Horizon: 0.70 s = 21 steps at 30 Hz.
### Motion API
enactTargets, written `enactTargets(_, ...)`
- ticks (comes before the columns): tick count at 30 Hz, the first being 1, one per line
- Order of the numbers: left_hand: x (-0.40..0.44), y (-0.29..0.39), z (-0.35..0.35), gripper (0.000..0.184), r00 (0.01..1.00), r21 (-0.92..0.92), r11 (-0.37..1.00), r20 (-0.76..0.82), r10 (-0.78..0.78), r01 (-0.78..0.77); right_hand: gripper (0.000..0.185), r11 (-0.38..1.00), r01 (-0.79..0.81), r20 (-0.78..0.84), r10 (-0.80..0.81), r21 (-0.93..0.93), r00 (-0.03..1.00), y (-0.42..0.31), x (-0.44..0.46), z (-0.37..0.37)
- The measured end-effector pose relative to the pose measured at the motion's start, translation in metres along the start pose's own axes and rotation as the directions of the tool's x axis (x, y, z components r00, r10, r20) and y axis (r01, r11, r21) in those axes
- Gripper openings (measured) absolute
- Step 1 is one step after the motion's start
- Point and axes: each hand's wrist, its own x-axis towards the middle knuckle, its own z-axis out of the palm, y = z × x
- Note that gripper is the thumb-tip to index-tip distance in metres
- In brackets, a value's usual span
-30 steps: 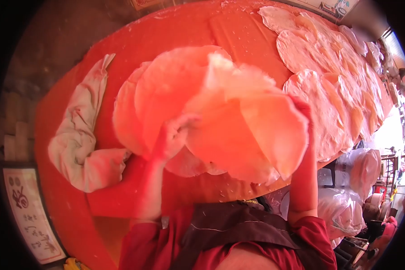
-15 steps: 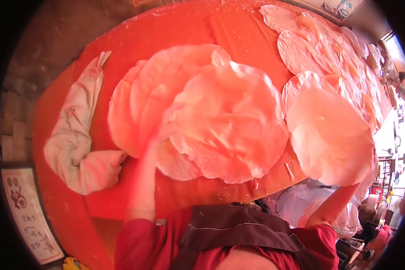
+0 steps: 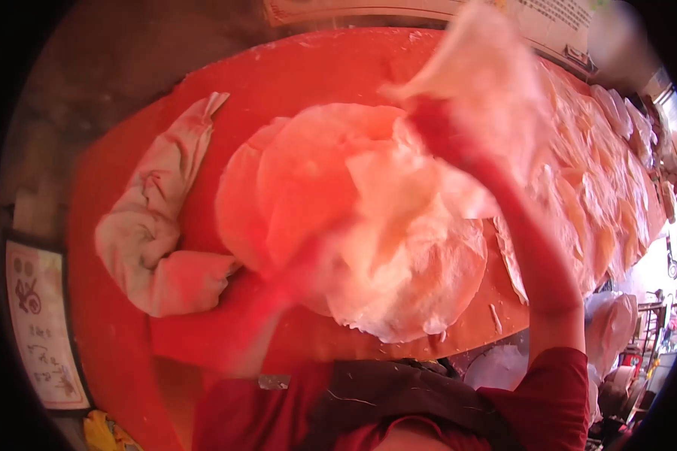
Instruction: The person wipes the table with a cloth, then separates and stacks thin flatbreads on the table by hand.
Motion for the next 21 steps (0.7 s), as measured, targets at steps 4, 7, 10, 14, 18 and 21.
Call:
enactTargets(4, -0.035, 0.04, 0.048, 0.032, 0.85, 0.32, 0.838, 0.446, 0.279, -0.443, 0.016, -0.695, -0.152, 0.396, 0.204, 0.703, 0.895, -0.003, 0.051, -0.035)
enactTargets(7, -0.038, 0.086, 0.066, 0.026, 0.626, 0.542, 0.314, 0.674, 0.392, -0.78, 0.025, -0.905, -0.404, 0.427, -0.42, -0.133, 0.801, 0.029, 0.03, 0.011)
enactTargets(10, -0.022, 0.123, 0.085, 0.029, 0.508, 0.409, 0.307, 0.754, 0.417, -0.859, 0.023, -0.877, -0.45, 0.541, -0.463, -0.168, 0.702, 0.034, -0.027, 0.055)
enactTargets(14, -0.001, 0.157, 0.115, 0.035, 0.379, 0.319, 0.224, 0.599, 0.705, -0.921, 0.025, -0.709, -0.607, 0.644, -0.659, -0.358, 0.389, 0.035, -0.111, 0.066)
enactTargets(18, 0.032, 0.179, 0.094, 0.037, 0.469, 0.335, 0.331, 0.575, 0.67, -0.882, 0.026, -0.655, -0.655, 0.668, -0.682, -0.377, 0.297, 0.047, -0.163, 0.05)
enactTargets(21, 0.056, 0.202, 0.061, 0.039, 0.574, 0.382, 0.428, 0.534, 0.621, -0.819, 0.027, -0.625, -0.673, 0.666, -0.7, -0.396, 0.259, 0.045, -0.194, 0.033)
